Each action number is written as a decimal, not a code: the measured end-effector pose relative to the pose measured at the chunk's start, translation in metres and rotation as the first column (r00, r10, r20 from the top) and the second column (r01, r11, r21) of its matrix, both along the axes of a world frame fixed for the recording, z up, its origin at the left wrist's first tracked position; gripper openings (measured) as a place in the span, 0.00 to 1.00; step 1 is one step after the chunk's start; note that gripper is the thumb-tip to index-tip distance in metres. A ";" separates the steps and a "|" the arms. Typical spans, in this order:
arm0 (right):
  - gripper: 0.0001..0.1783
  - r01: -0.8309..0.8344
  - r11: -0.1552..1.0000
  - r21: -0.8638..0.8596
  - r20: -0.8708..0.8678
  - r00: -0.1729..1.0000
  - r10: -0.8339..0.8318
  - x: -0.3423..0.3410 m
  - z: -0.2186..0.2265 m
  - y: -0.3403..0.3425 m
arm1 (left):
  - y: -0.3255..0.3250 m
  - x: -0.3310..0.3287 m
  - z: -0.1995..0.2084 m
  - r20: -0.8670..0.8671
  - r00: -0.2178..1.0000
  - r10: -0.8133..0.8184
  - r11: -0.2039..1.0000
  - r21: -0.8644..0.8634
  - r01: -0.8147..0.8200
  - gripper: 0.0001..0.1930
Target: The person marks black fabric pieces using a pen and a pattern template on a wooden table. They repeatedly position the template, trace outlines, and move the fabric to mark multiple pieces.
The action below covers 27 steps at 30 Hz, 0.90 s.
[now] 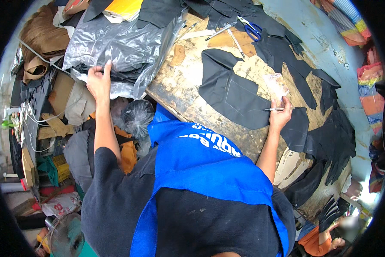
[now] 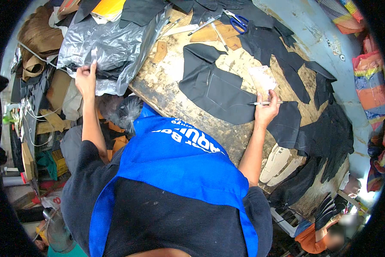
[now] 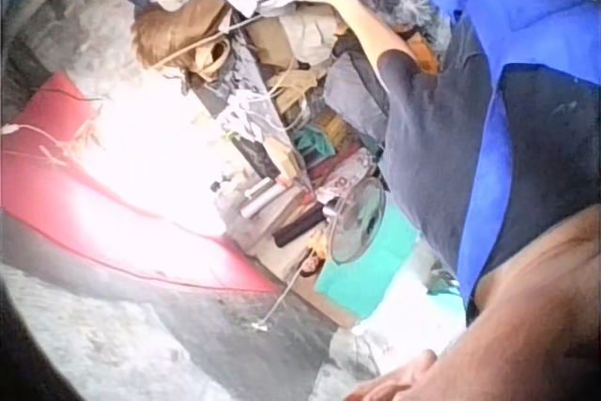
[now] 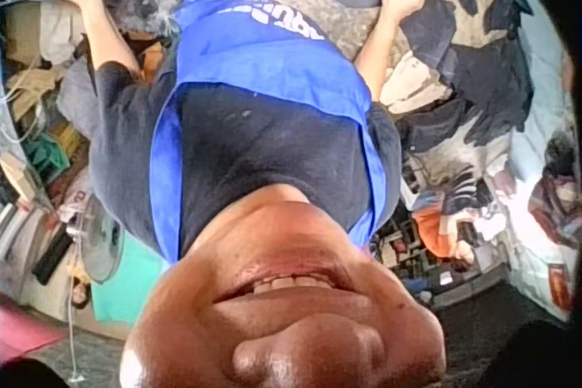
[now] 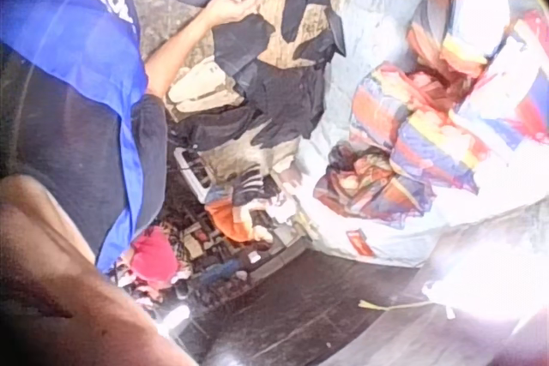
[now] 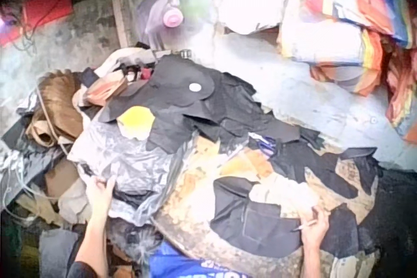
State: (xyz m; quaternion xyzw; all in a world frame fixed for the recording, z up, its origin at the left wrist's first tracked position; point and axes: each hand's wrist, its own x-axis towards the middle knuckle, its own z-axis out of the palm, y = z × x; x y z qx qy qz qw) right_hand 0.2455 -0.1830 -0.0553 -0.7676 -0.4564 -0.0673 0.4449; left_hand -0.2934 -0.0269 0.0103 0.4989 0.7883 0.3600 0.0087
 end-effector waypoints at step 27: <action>0.22 -0.005 0.998 0.064 -0.017 1.000 0.006 0.004 -0.004 -0.003 | 0.213 -0.104 0.026 -0.346 0.930 -0.127 0.886 -0.461 -0.050 0.55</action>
